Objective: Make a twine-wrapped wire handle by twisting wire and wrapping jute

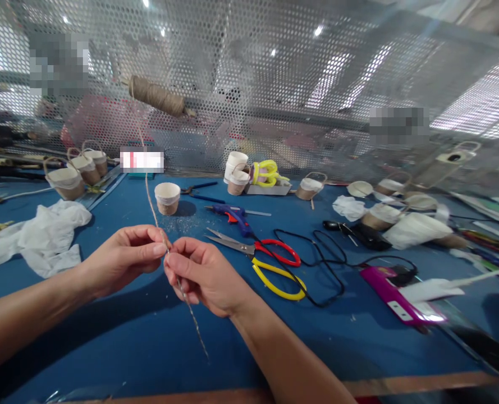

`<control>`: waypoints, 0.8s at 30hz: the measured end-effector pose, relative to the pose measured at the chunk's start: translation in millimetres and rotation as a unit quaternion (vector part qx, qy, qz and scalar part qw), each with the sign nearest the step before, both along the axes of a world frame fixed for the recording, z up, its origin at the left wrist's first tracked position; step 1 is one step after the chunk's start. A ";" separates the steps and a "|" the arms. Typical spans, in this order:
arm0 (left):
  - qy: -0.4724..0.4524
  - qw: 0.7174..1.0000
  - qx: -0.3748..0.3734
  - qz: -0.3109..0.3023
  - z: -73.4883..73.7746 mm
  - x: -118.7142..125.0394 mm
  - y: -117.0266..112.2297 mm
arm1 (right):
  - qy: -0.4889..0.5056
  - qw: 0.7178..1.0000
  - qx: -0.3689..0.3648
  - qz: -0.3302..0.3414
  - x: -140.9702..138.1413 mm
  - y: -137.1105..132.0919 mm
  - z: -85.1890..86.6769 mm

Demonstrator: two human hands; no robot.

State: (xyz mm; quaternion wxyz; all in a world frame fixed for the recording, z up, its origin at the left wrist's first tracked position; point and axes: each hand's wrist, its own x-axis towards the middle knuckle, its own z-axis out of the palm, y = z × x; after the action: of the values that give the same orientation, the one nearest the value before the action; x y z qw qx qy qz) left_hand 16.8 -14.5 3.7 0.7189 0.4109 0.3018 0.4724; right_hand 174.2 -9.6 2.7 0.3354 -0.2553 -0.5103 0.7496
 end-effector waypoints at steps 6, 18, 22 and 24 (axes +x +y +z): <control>0.014 0.998 -0.022 0.053 -1.5 2.8 1.9 | -0.220 0.922 0.270 -0.169 -3.9 -5.5 0.9; 0.030 0.999 0.010 0.027 -2.1 -0.8 3.6 | -0.158 0.976 0.136 -0.066 -1.4 -2.3 -1.9; 0.004 1.000 0.012 -0.021 -1.7 -3.4 4.0 | -0.047 0.999 0.018 0.015 -0.4 -0.2 -1.8; 0.008 1.000 0.000 -0.008 -1.4 -2.9 3.8 | -0.054 0.998 0.030 -0.016 -1.2 -0.4 -2.1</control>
State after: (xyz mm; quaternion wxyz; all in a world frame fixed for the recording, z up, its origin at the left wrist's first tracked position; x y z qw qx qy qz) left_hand 13.9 -10.7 2.3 0.7199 0.4172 0.3047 0.4635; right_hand 173.0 -9.9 0.6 0.3267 -0.2936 -0.5454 0.7138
